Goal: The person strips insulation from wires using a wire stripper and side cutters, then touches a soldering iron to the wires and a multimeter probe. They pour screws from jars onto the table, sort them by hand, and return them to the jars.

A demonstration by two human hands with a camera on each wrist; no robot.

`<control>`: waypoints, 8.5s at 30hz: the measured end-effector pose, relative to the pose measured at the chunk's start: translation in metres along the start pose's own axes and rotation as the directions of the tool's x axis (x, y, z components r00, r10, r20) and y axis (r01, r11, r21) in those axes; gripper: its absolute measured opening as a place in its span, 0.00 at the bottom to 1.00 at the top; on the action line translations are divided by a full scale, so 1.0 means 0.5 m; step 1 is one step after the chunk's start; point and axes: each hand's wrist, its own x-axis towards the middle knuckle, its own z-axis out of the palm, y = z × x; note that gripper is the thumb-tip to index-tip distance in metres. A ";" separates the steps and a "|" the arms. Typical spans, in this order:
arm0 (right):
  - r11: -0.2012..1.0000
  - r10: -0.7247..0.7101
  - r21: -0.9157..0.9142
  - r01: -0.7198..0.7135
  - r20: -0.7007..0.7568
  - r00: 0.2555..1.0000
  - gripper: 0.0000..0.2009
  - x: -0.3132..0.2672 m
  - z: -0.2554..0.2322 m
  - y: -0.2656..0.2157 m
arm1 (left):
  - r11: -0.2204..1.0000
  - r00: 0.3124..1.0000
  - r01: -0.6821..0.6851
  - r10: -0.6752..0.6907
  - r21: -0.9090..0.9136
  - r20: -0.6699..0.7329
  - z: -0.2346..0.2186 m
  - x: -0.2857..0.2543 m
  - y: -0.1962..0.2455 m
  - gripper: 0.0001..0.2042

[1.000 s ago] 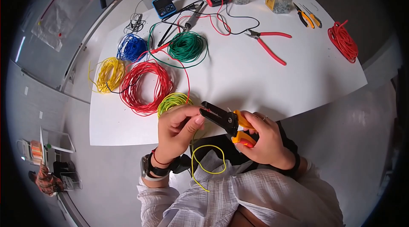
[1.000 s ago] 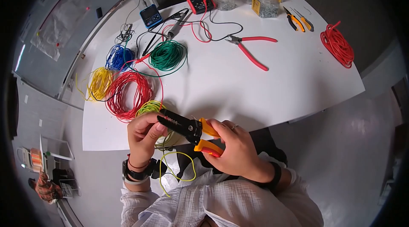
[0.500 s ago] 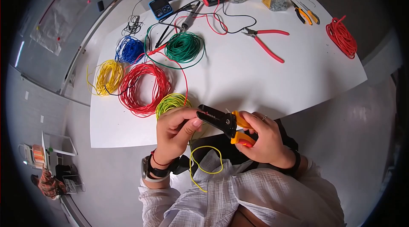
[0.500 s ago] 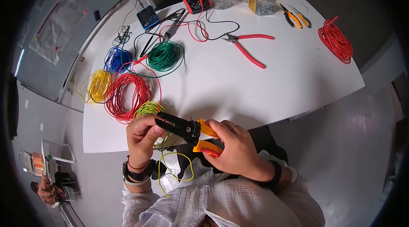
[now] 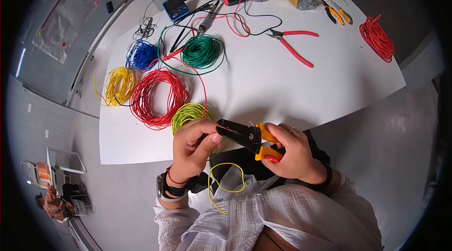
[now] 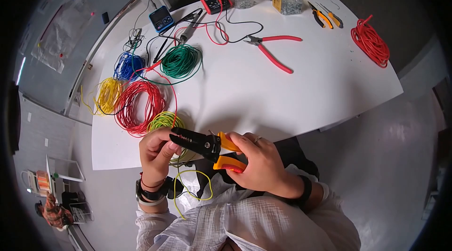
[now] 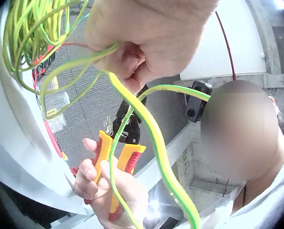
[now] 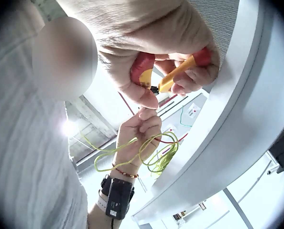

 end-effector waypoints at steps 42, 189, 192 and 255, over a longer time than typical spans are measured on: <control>0.977 -0.166 -0.153 0.148 -0.111 0.980 0.27 -0.003 0.004 0.011 | 0.999 0.999 0.043 -0.043 0.009 -0.032 0.000 -0.009 0.001 0.05; 0.845 0.189 0.466 -0.261 0.197 0.962 0.21 -0.003 -0.006 0.012 | 0.966 0.996 -0.060 0.075 0.251 -0.050 -0.001 0.007 0.041 0.05; 0.055 0.080 0.710 -0.702 0.698 0.712 0.26 -0.005 -0.008 0.013 | 0.974 0.995 -0.070 0.082 0.216 -0.048 -0.001 0.011 0.040 0.06; 0.997 -0.068 -0.052 0.059 -0.199 0.978 0.23 -0.008 0.011 -0.010 | 0.988 0.999 -0.008 -0.001 0.156 0.052 -0.027 0.002 0.020 0.06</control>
